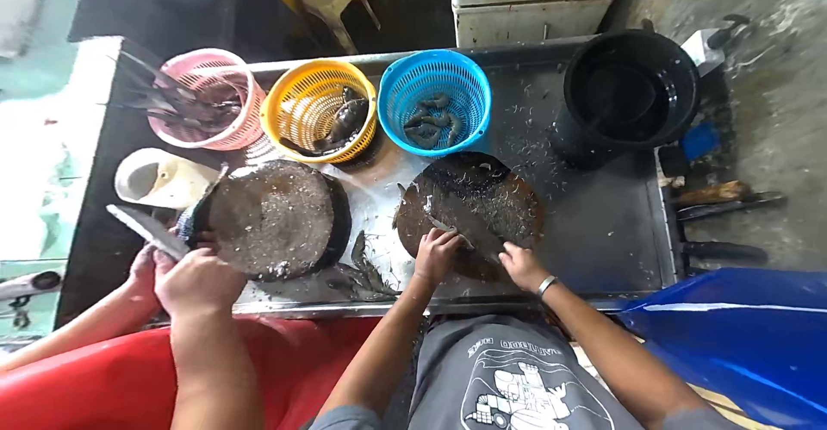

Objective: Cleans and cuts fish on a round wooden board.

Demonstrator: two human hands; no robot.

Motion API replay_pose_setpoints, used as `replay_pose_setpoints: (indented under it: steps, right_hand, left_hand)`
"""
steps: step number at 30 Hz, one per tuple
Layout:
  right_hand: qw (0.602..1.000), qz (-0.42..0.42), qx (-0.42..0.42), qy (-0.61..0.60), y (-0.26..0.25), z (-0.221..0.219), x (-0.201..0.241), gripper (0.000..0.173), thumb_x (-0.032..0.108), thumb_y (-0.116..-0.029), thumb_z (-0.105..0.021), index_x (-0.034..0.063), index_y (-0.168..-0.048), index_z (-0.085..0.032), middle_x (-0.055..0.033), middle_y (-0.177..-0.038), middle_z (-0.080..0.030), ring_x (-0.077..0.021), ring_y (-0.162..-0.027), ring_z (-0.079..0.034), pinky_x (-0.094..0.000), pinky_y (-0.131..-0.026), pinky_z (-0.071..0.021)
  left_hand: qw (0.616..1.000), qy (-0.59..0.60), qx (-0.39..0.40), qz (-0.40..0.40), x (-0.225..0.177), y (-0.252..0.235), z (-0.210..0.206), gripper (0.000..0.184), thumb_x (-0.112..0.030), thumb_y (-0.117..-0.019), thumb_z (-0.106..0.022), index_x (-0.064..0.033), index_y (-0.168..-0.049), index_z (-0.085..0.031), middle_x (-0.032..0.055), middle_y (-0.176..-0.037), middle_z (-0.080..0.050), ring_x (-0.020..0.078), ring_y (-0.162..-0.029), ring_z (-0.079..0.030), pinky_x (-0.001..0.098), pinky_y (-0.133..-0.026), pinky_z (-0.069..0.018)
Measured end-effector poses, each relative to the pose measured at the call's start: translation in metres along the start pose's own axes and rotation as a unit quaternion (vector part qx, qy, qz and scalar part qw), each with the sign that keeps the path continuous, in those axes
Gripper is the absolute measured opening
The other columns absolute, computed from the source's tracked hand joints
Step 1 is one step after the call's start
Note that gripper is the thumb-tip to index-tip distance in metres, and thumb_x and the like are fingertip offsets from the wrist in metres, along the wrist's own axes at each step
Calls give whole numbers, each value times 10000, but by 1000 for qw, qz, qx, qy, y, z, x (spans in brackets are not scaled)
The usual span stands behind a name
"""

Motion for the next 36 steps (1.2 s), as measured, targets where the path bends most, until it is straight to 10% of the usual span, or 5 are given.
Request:
replay_pose_setpoints:
  steps: [8,11,16,27,36]
  right_hand:
    - [993,-54,-109,-9,19,36,-46,498,285,-1114,-363,-12,-1501,-463,-260,-1227,-680,-366,-1049,-711,-539,-951,-553]
    - [993,-62,-103,-21,23,28,-55,516,281,-1116,-369,-22,-1531,-425,-264,-1305,-652,-371,-1135,-686,-531,-1014,-526]
    - [993,-53,-102,-14,29,28,-39,475,255,-1102,-382,-1,-1489,-485,-253,-1238,-684,-373,-1171,-669,-540,-1032,-504]
    - [977,89,-186,61,5,44,76,323,240,-1085,-427,26,-1269,-583,-189,-900,-705,-371,-898,-723,-546,-788,-577]
    - [997,-14,-46,52,-8,18,33,433,255,-1092,-388,66,-1466,-498,-226,-1115,-717,-377,-1091,-702,-559,-957,-546]
  left_hand:
    - [988,-52,127,65,4,-25,16,328,-224,-1073,-477,-122,-1359,-601,110,-1310,-655,317,-1282,-567,547,-1079,-419]
    - [970,123,33,205,0,-65,54,339,-180,-1075,-505,-59,-1384,-573,182,-1280,-654,394,-1249,-569,617,-1053,-434]
    - [853,394,-77,334,9,-99,61,331,-170,-1049,-585,16,-1323,-572,150,-1143,-710,210,-1044,-693,421,-966,-555]
    - [894,213,-48,392,10,-57,20,326,-279,-1034,-606,-66,-1280,-602,159,-1129,-722,334,-1024,-708,593,-903,-558]
    - [891,220,-73,389,14,-57,43,359,-304,-1063,-547,-71,-1336,-574,170,-1163,-707,335,-1052,-697,588,-918,-553]
Point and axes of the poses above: each hand's wrist, its own y-axis away from the middle knuckle, its own z-axis out of the back of the hand, x = y × z, the point moved 3 cm from there along -y, towards the middle knuckle
